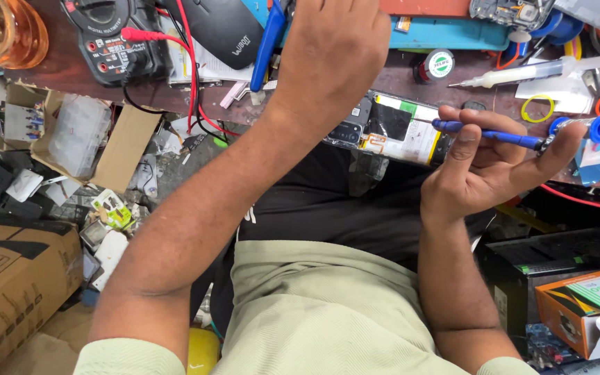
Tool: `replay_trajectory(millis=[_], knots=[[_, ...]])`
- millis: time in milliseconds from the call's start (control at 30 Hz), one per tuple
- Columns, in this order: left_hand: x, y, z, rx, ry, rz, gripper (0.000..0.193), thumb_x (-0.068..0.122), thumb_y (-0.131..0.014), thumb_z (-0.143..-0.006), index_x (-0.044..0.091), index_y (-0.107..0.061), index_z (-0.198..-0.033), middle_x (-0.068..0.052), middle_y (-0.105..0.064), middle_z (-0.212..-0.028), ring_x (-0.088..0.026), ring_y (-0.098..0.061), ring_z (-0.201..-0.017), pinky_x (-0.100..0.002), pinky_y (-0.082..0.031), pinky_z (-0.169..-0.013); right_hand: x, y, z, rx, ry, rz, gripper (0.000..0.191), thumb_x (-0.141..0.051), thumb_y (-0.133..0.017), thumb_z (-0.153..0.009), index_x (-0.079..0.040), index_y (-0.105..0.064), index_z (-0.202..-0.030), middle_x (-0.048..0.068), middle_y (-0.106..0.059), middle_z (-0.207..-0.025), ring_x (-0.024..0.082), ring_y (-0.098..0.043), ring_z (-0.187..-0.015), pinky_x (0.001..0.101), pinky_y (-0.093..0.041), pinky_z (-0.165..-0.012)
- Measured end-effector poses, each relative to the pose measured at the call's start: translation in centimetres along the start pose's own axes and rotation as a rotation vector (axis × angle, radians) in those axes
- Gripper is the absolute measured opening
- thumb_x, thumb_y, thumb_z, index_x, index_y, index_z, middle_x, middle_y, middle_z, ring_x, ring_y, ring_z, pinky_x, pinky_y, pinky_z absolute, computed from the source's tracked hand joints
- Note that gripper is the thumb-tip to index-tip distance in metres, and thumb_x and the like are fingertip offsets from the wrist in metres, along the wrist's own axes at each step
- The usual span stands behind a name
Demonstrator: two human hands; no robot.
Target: The person works on a disassembled smartphone at a cluttered repair bench, using a blue-handled screwdriver to pry and loosen the battery inside the phone body. They hold the phone steady with one hand while working the tool around the battery edge, occasionally repositioning the phone and adjusting the tool grip.
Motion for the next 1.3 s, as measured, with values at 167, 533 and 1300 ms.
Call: replay_trajectory(millis=[167, 533, 1300], knots=[[-0.2, 0.9, 0.1, 0.003, -0.001, 0.015, 0.007, 0.011, -0.066, -0.091, 0.009, -0.061, -0.095, -0.007, -0.054, -0.096, -0.025, -0.055, -0.096, -0.042, -0.041, -0.084, 0.1, 0.4, -0.2, -0.012, 0.030, 0.021, 0.076, 0.004, -0.058, -0.126, -0.034, -0.001, -0.160, 0.012, -0.064, -0.113, 0.020, -0.067, -0.093, 0.0358, -0.063, -0.092], [-1.8, 6.0, 7.8, -0.169, 0.490, 0.778, 0.006, 0.012, -0.069, -0.104, 0.008, -0.065, -0.107, -0.007, -0.059, -0.099, -0.029, -0.061, -0.095, -0.042, -0.049, -0.083, 0.6, 0.7, 0.1, -0.015, -0.036, 0.020, 0.080, 0.002, -0.061, -0.129, -0.036, 0.001, -0.160, 0.010, -0.062, -0.117, 0.018, -0.064, -0.095, 0.0364, -0.064, -0.094], [1.4, 1.2, 5.6, -0.164, 0.434, 0.571, 0.007, 0.019, -0.071, -0.097, 0.016, -0.070, -0.103, -0.003, -0.057, -0.089, -0.024, -0.067, -0.077, -0.042, -0.051, -0.062, 0.7, 0.3, 0.1, -0.017, -0.118, 0.031, 0.077, 0.004, -0.059, -0.129, -0.033, 0.001, -0.161, 0.011, -0.061, -0.118, 0.019, -0.063, -0.094, 0.0362, -0.065, -0.092]])
Point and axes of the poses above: each hand's wrist, its own z-axis away from the middle knuckle, its own y-axis out of the back of the hand, x = y × z, the point moved 5 cm from there along -z, towards the middle knuckle
